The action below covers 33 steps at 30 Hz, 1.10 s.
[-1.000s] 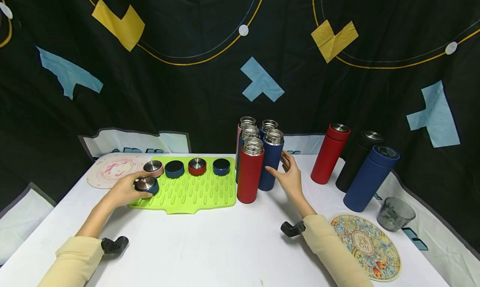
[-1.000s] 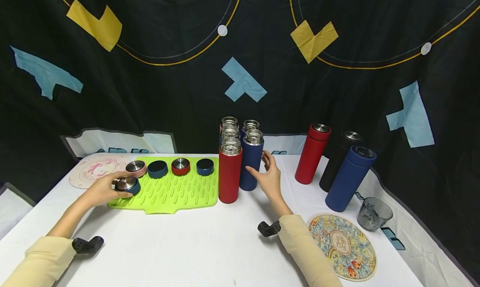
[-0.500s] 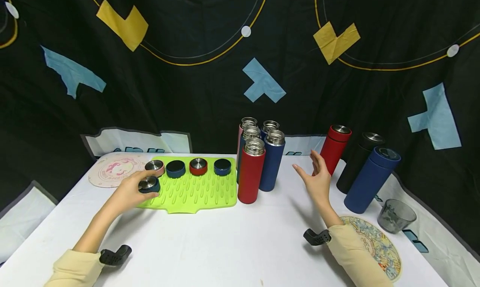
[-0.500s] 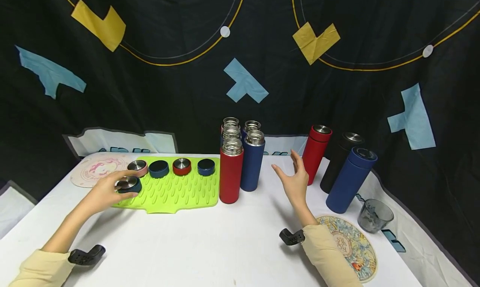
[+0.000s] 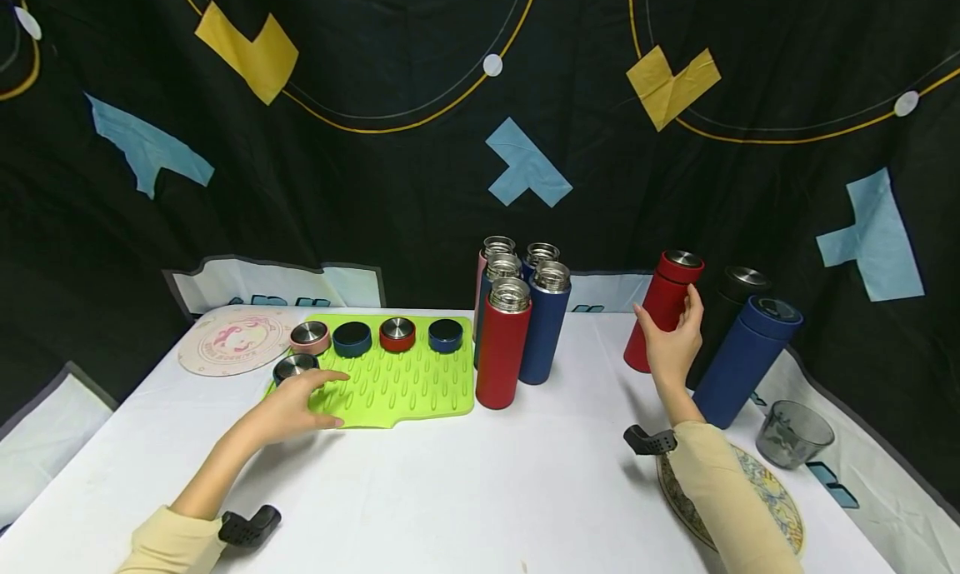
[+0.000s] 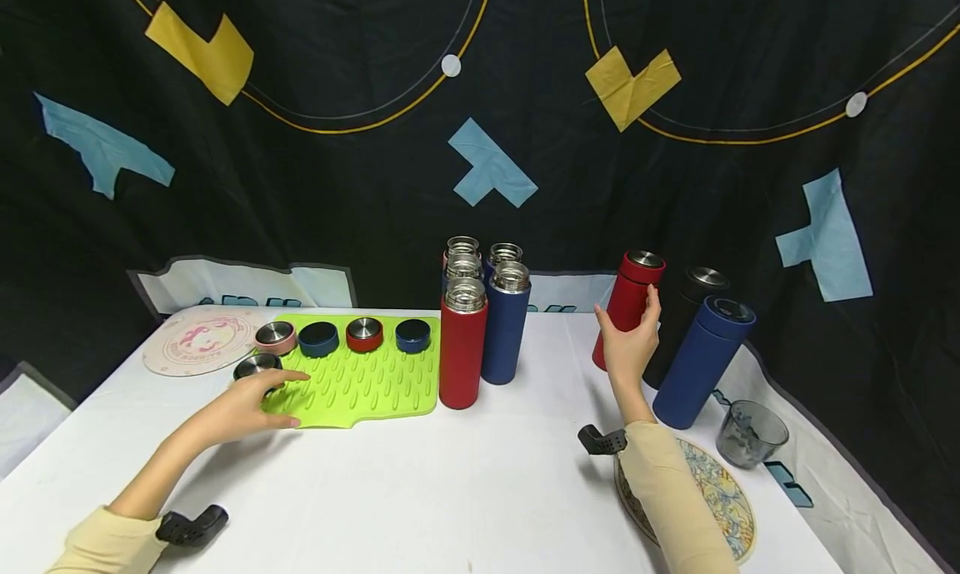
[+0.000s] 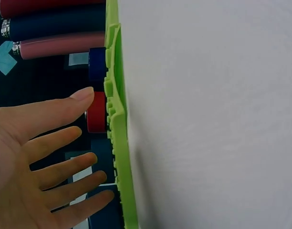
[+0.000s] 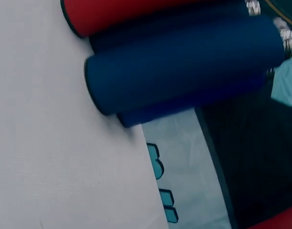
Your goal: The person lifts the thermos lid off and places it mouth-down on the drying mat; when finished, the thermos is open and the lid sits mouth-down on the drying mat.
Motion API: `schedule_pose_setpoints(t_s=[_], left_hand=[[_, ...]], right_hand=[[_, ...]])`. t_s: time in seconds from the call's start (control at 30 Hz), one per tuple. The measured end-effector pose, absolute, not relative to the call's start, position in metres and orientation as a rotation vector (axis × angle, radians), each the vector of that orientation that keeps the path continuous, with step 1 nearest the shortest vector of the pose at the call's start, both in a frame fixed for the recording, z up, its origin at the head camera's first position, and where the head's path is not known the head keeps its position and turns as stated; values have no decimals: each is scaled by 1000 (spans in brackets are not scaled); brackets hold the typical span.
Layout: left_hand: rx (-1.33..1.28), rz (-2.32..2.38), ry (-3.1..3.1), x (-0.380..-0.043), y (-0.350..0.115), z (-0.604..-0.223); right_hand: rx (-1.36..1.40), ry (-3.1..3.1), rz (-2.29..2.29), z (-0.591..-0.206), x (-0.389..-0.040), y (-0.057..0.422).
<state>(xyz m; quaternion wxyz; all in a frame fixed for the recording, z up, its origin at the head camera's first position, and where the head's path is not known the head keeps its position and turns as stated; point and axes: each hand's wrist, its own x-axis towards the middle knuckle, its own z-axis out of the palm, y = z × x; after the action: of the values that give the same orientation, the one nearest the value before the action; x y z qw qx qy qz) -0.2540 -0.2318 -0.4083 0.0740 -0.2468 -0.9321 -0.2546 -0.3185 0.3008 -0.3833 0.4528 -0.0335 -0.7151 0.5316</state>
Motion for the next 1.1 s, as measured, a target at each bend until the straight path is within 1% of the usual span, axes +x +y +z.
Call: schedule_pose_setpoints(t_s=[0.5,0.8,1.1], left_hand=[[-762,-765,-2866,-253,-232,-412],[-773,-759,-2878,-250,-230,-409],[-789,-740,-2860,-250,-232,-406]], right_hand=[[-238,-1846,1330,-399,-347,322],[-246,-1857,1285,-408,-353,327],[-206,-1828,1245,-408,-352,326]])
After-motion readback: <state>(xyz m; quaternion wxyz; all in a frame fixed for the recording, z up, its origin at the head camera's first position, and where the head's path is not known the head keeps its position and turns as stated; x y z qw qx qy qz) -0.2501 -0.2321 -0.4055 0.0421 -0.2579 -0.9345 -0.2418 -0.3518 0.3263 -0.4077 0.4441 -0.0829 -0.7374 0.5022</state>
